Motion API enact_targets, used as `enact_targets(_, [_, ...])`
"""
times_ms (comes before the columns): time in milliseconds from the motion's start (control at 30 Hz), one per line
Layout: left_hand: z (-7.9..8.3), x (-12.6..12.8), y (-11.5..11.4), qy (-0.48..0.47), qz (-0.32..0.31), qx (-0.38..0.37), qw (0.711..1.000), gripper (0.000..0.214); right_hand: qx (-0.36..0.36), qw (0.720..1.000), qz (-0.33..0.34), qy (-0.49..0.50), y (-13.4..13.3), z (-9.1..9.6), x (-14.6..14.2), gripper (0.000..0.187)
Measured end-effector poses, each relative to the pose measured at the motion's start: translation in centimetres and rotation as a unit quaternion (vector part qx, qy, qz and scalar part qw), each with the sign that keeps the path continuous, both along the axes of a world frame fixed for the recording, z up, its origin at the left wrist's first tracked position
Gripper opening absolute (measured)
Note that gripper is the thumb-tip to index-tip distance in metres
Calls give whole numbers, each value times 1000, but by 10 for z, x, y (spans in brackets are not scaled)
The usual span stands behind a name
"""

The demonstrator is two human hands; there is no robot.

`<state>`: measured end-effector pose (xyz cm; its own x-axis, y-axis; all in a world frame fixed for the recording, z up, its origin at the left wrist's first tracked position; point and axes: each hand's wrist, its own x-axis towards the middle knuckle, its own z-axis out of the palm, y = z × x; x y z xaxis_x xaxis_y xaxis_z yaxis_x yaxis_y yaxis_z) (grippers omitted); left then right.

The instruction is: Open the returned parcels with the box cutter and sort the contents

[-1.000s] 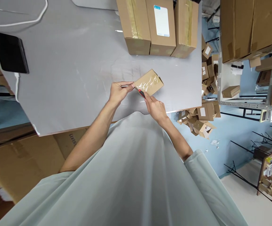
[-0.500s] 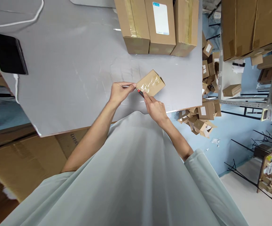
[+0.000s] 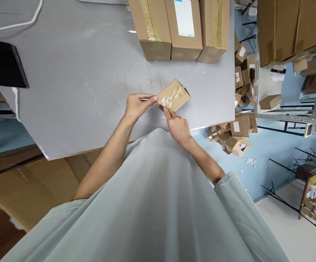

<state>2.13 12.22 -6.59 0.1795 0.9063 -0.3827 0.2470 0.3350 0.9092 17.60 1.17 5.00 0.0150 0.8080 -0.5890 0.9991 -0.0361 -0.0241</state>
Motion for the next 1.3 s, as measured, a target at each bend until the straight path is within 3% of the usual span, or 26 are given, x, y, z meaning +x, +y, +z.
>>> enact_targets(167, [-2,5,-4,15,17,7,1000,34,-10,1000,-1,-19,-3,11,-6,70])
enact_targets(367, [2,16,-17,49,19,38,998,28,-32,998,0,-54,-18,27,8,73])
enact_targets(633, [5,20,-24,87,0,82,993,25,-11,999,30,-38,-15,16,23,74])
enact_targets(833, [1,29,-32,82,14,71,994,38,-25,998,7,-56,-38,20,40,74])
enact_targets(1033, [-7,28,-33,71,16,82,994,46,-13,1000,0,-13,-47,19,59,62])
enact_targets(1100, [-9,26,-32,72,17,79,994,49,8,999,-20,28,-51,19,66,58])
enact_targets(1167, [-9,27,-32,76,15,86,993,51,71,991,-69,87,-55,13,79,56])
enact_targets(1233, [-6,32,-36,92,8,107,990,56,167,962,-147,155,-57,-7,97,54])
enact_targets(1300, [-3,43,-44,133,-18,138,981,80,241,916,-242,211,-52,-40,118,55])
